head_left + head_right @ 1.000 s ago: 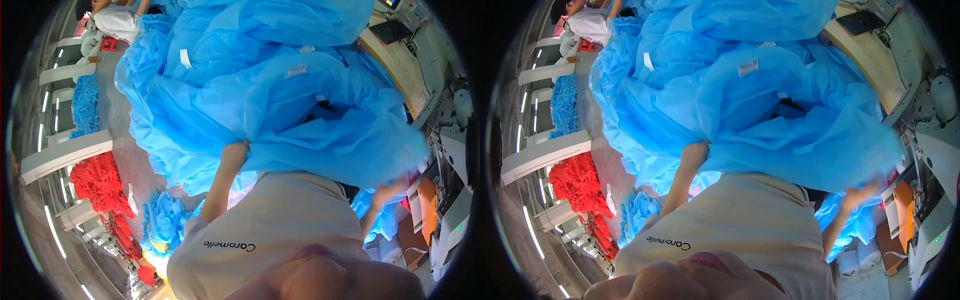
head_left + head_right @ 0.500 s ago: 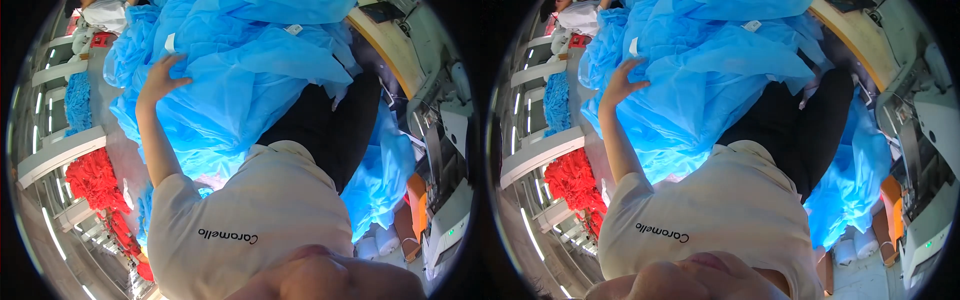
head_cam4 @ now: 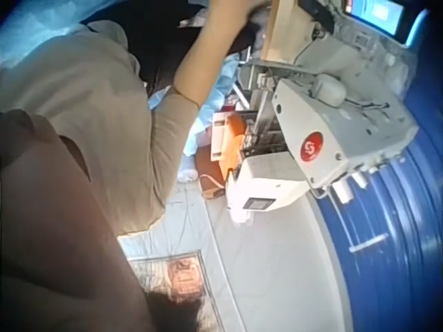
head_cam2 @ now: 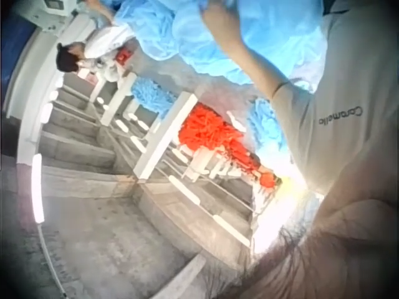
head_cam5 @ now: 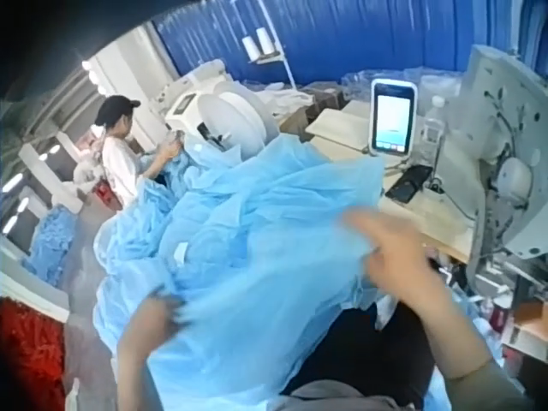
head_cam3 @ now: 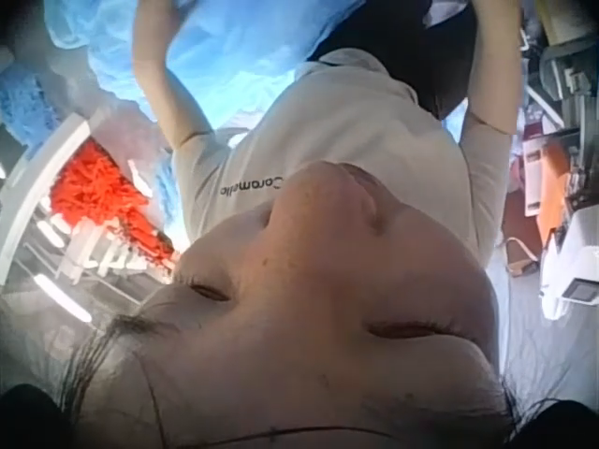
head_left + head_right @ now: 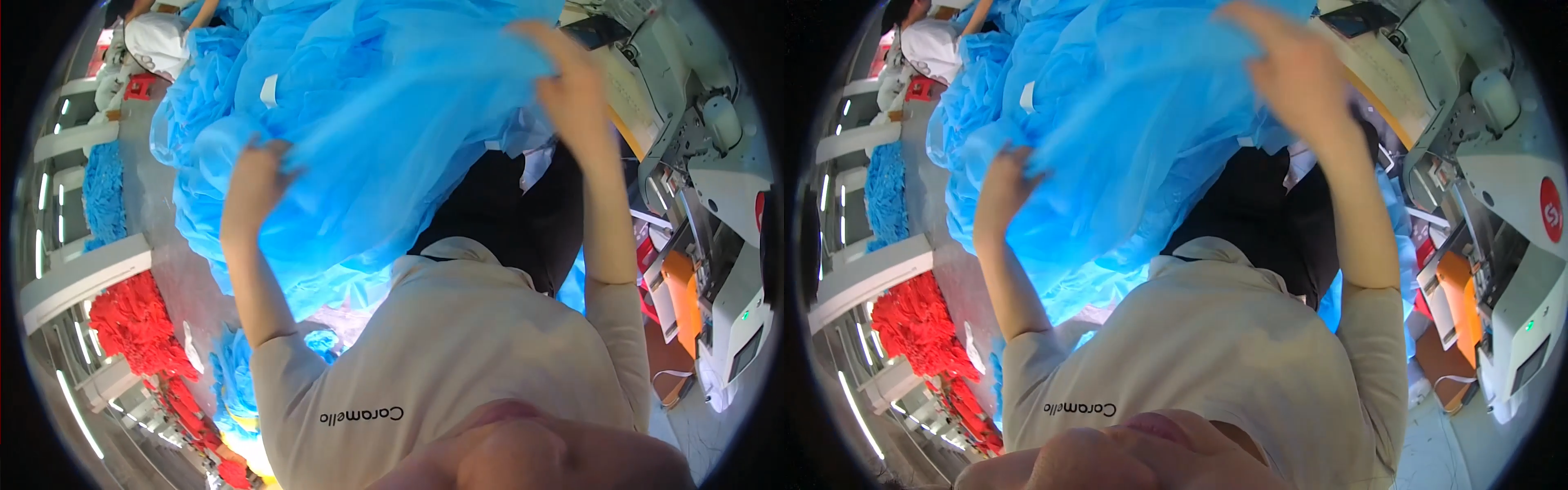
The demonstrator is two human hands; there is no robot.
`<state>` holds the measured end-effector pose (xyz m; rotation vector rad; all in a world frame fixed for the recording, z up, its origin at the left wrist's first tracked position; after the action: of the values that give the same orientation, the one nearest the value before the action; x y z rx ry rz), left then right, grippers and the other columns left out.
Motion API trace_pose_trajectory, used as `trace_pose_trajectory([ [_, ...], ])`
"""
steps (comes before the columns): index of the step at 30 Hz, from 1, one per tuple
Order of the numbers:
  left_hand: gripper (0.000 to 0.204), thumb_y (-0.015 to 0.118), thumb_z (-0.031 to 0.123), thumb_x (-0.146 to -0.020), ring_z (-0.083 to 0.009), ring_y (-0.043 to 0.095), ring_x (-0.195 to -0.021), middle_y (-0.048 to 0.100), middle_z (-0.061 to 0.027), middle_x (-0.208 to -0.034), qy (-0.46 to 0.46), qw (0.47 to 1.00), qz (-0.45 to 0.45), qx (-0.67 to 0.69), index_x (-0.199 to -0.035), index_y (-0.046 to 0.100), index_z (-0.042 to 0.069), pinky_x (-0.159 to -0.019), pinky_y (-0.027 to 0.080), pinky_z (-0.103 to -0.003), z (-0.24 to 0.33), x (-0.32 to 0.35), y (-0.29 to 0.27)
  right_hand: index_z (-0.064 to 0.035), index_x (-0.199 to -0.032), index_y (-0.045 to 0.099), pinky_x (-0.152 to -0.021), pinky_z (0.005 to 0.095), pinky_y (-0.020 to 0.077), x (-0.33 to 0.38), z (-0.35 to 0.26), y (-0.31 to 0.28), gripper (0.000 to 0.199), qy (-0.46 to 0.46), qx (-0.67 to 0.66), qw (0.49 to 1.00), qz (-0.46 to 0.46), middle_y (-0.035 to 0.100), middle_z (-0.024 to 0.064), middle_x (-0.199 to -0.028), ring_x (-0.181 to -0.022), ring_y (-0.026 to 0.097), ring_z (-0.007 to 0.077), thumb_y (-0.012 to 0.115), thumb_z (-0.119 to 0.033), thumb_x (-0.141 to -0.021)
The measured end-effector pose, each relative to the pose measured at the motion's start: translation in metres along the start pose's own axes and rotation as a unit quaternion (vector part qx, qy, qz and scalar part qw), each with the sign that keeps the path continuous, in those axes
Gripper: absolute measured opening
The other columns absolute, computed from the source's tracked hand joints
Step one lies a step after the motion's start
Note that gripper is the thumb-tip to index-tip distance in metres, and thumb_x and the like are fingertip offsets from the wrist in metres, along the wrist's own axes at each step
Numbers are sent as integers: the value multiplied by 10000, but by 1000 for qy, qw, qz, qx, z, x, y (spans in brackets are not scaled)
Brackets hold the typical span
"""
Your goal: Arranging and smoothing out large pieces of blue fabric at a factory workstation.
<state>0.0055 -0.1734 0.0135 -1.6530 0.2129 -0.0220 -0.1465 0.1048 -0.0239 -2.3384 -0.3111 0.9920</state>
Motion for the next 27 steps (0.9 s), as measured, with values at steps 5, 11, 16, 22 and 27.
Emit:
trace_pose_trajectory([
  [5,322,688,240,-735,-305,585,-918,646,-151,-961,-192,950,220,-107,-972,641,27,-924,443,-406,7,125,-7,-133,-1085,607,-750,373,495,74,61,21,383,112,168,979,-7,641,95,-992,-895,618,307,640,-50,-712],
  [11,184,687,186,-782,-302,633,-773,641,-182,-916,-261,882,-342,194,-887,661,37,-637,499,-396,87,137,115,-85,-1216,530,-923,355,426,156,86,48,584,197,-43,963,-179,532,141,-1214,-1120,509,325,586,87,-661],
  [16,260,648,219,-844,-304,625,-868,632,-181,-943,-57,891,-182,413,-987,632,3,-749,472,-354,161,41,80,-112,-1241,530,-1013,479,305,170,37,15,674,20,5,980,-196,530,113,-1185,-1186,430,339,675,-44,-586],
  [22,315,656,273,-832,-360,592,-760,615,-202,-852,1,782,-449,432,-943,614,-19,-669,451,-400,203,29,139,-73,-1198,582,-982,375,367,228,43,3,539,136,-213,837,-484,544,120,-1174,-1124,494,301,644,-77,-663],
  [27,168,663,127,-825,-193,553,-676,589,-149,-747,-23,846,-280,453,-885,596,-15,-613,418,-293,174,-34,84,-9,-1179,577,-923,307,404,223,71,-21,491,346,-493,720,-346,557,97,-1156,-1070,530,216,703,-116,-716],
])
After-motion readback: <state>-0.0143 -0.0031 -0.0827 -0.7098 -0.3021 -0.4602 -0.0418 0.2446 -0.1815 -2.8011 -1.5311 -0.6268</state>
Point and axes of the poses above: each hand's wrist, its own x-axis away from the middle knuckle, its own y-axis out of the palm, z = x × y, the point moved 6 cm from there along -x, towards the middle knuckle
